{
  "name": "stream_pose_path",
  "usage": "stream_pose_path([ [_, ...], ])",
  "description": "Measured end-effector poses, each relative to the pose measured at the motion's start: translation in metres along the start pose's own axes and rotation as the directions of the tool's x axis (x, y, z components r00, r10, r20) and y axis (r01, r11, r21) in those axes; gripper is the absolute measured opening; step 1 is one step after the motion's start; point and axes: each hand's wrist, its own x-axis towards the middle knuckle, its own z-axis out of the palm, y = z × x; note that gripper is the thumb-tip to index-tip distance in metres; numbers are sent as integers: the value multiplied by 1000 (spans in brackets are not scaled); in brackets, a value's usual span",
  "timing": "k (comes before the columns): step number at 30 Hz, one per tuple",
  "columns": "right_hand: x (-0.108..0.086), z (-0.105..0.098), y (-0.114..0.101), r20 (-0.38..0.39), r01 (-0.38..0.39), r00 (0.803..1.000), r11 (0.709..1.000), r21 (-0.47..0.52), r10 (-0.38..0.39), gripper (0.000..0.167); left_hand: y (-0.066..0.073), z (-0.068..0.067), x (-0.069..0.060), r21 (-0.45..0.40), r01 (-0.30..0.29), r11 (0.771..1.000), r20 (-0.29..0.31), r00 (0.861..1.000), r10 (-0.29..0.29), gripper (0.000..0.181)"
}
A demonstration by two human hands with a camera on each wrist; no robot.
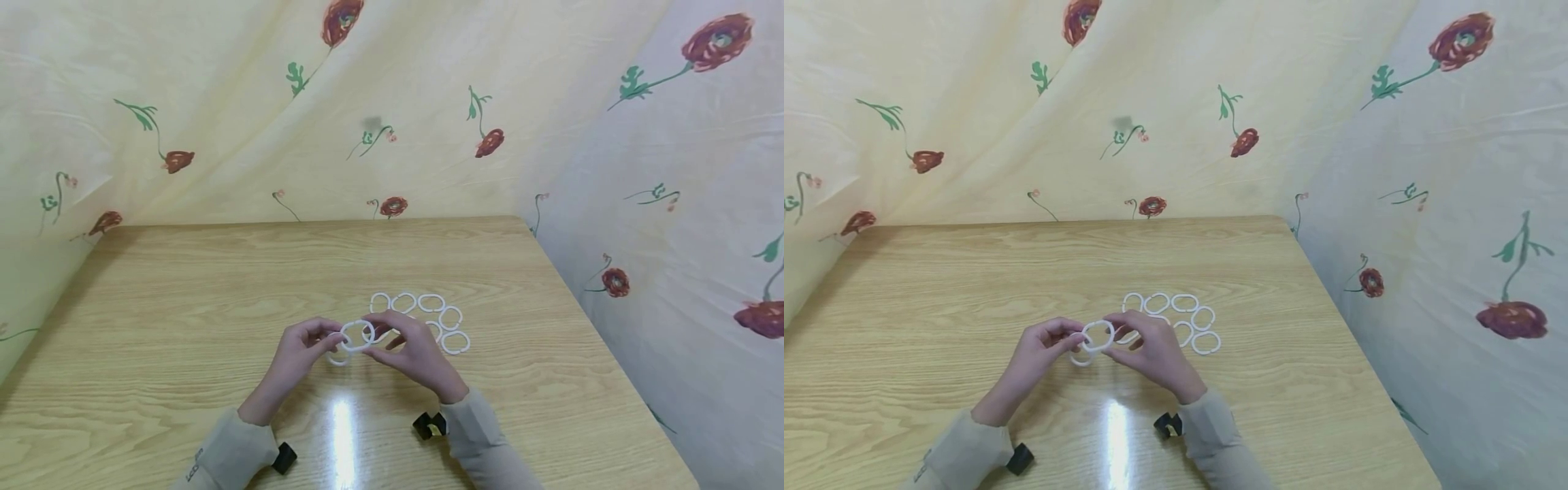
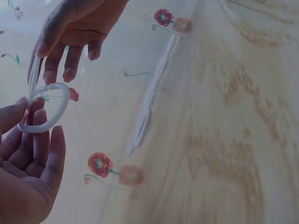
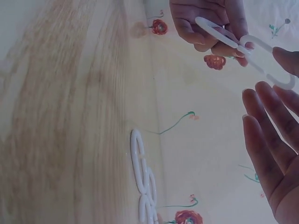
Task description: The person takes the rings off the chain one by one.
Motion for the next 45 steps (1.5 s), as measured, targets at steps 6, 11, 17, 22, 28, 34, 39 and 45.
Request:
stream_pose_path([
  [6, -1, 0, 5, -7, -119, 993, 989, 84, 120, 40, 1, -2, 1, -37, -10, 999, -13, 1000, 9, 22],
  [11, -1, -1, 8, -4, -186, 982, 974, 129, 188, 39, 0, -2, 2, -70, -30, 997, -2, 1000, 30, 23],
  [17, 0, -2, 14, 3, -272, 961, 942, 198, 277, 39, 0, -2, 3, -70, -50, 996, 8, 999, 50, 22],
  [22, 0, -4, 17, 26, -307, 951, 924, 229, 309, 38, 1, -2, 2, -77, -25, 997, 2, 1000, 25, 23],
  [28, 0, -4, 17, 74, -321, 947, 911, 258, 312, 37, 1, -2, 2, -63, -9, 998, -21, 1000, 7, 22],
  [34, 0, -5, 15, 122, -319, 947, 912, 256, 297, 35, 0, -2, 2, -46, -38, 998, -18, 999, 37, 20],
  [39, -1, -5, 14, 167, -316, 946, 905, 286, 277, 34, 0, -2, 2, -33, -50, 998, -11, 999, 50, 18],
  [45, -1, -2, 15, 189, -292, 951, 906, 306, 243, 33, -1, -1, 3, -17, -52, 998, -10, 999, 52, 15],
])
